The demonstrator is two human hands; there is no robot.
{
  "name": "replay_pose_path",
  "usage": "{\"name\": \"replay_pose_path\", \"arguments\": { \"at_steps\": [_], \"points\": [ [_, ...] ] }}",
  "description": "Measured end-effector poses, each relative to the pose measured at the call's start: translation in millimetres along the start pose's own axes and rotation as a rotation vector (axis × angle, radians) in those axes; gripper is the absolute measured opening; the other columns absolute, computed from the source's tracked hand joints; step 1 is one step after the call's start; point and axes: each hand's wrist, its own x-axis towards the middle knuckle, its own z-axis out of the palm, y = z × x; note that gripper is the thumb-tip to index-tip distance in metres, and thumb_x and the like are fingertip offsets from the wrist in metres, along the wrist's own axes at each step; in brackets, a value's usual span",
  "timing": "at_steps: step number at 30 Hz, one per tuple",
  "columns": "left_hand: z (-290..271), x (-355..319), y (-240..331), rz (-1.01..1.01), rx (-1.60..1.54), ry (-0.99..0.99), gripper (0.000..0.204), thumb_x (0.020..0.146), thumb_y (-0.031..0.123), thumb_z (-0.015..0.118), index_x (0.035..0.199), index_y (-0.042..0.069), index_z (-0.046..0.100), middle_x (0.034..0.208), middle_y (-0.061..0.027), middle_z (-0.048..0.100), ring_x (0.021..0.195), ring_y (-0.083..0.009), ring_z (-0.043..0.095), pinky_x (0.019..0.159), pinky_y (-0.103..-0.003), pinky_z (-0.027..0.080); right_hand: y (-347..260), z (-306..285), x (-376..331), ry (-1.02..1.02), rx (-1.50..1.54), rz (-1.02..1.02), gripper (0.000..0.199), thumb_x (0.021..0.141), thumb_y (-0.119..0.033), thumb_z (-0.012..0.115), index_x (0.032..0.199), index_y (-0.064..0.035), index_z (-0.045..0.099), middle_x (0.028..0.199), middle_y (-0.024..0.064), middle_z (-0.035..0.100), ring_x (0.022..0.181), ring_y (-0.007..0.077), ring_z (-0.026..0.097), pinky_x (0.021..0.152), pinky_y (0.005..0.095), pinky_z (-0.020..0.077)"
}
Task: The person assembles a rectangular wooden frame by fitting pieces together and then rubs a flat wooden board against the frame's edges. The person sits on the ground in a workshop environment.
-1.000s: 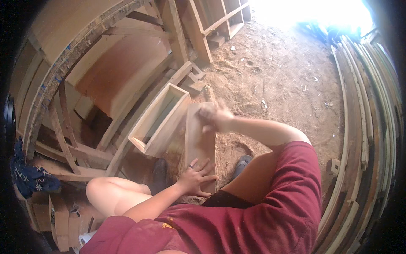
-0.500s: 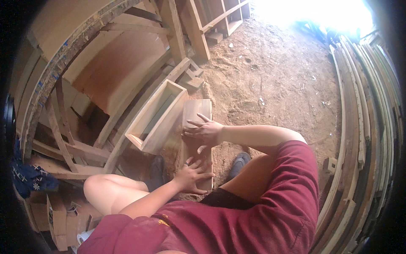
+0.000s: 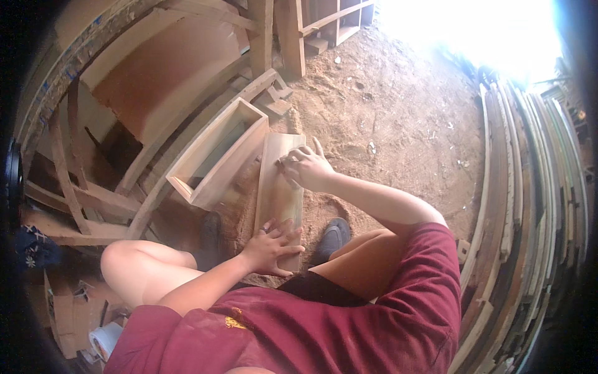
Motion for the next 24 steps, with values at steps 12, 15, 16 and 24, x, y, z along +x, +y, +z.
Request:
{"name": "replay_pose_path", "arguments": {
  "at_steps": [12, 15, 16, 24],
  "points": [
    [7, 28, 5, 0.163, -0.020, 0.115, 0.065, 0.081, 0.070, 0.058, 0.091, 0.008, 0.075, 0.115, -0.0093, 0.064, 0.126, -0.0287, 0.049, 0.113, -0.057, 0.027, 15, 65, 25, 0.376, 0.503, 0.833, 0.071, 0.086, -0.035, 0.076, 0.142, -0.0117, 0.040, 0.128, 0.0212, 0.056, 0.121, 0.0327, 0.052, 0.098, 0.0464, 0.0452],
    [14, 29, 3, 0.255, -0.029, 0.015, 0.062, 0.083, 0.066, 0.058, 0.084, 0.006, 0.076, 0.101, -0.0093, 0.068, 0.121, -0.0276, 0.051, 0.118, -0.054, 0.020, 26, 72, 43, 0.341, 0.872, 0.964, 0.093, 0.087, -0.035, 0.076, 0.152, -0.0042, 0.018, 0.125, 0.0225, 0.058, 0.108, 0.0256, 0.062, 0.085, 0.0391, 0.0540],
    [14, 33, 5, 0.209, 0.005, -0.072, 0.062, 0.083, 0.065, 0.058, 0.082, 0.007, 0.076, 0.097, -0.0086, 0.068, 0.119, -0.0269, 0.052, 0.118, -0.054, 0.020, 27, 70, 44, 0.340, 0.962, 0.964, 0.093, 0.087, -0.034, 0.077, 0.153, -0.0046, 0.018, 0.124, 0.0227, 0.059, 0.107, 0.0251, 0.063, 0.083, 0.0381, 0.0545],
    [23, 39, 10, 0.163, 0.083, -0.122, 0.060, 0.084, 0.063, 0.057, 0.078, 0.007, 0.077, 0.086, -0.0071, 0.069, 0.115, -0.0243, 0.053, 0.118, -0.055, 0.018, 37, 64, 62, 0.353, 0.703, 0.858, 0.085, 0.088, -0.042, 0.069, 0.155, -0.0092, 0.027, 0.137, 0.0257, 0.055, 0.127, 0.0354, 0.055, 0.107, 0.0420, 0.0421]
  ]
}}
